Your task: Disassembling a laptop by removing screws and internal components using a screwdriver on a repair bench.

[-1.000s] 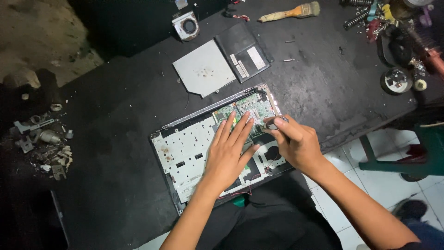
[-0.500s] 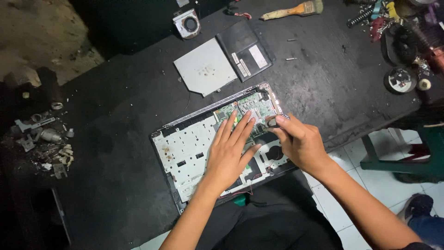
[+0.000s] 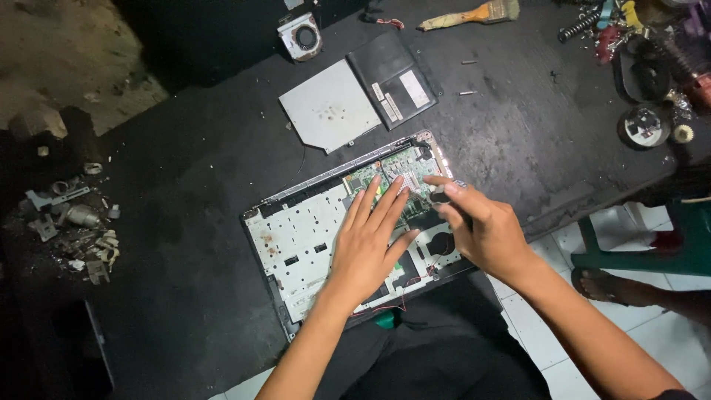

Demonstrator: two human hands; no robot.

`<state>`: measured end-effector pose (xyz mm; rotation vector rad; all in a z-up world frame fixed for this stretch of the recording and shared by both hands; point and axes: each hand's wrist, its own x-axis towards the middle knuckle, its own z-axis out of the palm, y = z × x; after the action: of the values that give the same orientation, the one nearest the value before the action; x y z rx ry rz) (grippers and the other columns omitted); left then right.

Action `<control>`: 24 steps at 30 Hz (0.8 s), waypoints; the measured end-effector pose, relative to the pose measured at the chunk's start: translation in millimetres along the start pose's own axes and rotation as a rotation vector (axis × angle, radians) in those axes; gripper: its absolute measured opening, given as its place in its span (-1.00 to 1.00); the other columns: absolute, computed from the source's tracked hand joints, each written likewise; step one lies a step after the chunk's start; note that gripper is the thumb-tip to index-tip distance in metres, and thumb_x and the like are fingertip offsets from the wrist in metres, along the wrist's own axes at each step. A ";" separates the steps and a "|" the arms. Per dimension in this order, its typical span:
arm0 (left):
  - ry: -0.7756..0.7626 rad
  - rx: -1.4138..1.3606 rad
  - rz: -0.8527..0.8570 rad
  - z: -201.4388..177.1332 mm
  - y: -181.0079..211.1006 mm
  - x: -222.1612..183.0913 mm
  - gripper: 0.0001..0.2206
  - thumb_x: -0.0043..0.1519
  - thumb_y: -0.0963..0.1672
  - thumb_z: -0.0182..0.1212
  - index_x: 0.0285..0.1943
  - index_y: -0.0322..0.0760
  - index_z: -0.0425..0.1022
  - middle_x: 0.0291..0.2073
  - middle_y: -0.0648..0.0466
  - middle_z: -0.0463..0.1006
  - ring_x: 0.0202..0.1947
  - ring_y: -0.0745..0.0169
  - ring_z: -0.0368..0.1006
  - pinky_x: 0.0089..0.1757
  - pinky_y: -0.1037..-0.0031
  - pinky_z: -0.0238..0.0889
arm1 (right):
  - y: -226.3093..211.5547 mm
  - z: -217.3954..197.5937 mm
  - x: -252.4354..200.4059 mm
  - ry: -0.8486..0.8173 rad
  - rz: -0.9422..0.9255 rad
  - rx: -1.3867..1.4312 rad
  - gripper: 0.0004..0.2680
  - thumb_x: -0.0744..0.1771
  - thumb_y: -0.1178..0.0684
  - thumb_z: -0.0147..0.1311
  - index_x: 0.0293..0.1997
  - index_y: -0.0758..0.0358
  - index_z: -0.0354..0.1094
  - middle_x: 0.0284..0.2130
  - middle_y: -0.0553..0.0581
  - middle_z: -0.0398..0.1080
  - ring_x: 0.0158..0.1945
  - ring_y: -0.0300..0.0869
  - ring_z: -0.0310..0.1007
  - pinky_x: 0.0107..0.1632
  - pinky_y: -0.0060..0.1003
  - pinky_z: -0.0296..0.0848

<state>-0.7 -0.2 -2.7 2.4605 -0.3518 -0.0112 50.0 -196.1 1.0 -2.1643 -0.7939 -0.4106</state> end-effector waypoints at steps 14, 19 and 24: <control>0.007 0.007 0.001 1.2 -0.3 0.1 -0.45 0.40 0.03 0.06 0.52 -0.29 0.20 0.54 -0.06 0.12 0.57 -0.16 -0.15 0.44 0.06 -0.38 | 37.3 14.5 -26.0 -0.015 -0.050 -0.072 -0.63 0.34 0.26 0.14 0.24 -0.01 0.15 -0.31 0.27 0.58 -0.58 0.18 0.49 -0.63 -0.04 0.37; 0.014 0.002 0.007 1.0 0.1 -1.3 -0.46 0.40 0.02 0.07 0.52 -0.29 0.20 0.53 -0.08 0.13 0.57 -0.17 -0.15 0.44 0.05 -0.37 | 27.5 11.2 -20.2 0.021 -0.062 -0.158 -0.61 0.33 0.18 0.22 0.26 0.04 0.15 -0.34 0.33 0.55 -0.57 0.16 0.50 -0.59 -0.02 0.40; 0.015 -0.007 0.008 2.0 -1.0 -0.6 -0.46 0.40 0.02 0.07 0.52 -0.28 0.20 0.54 -0.07 0.12 0.57 -0.17 -0.16 0.44 0.05 -0.37 | 0.2 0.4 6.8 0.032 -0.047 -0.048 -0.65 0.33 0.27 0.21 0.21 0.15 0.16 -0.39 0.32 0.58 -0.58 0.22 0.49 -0.61 0.00 0.37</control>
<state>-1.2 -0.5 -4.9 2.4509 -0.3543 0.0097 55.3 -193.2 4.1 -2.1810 -0.8257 -0.4917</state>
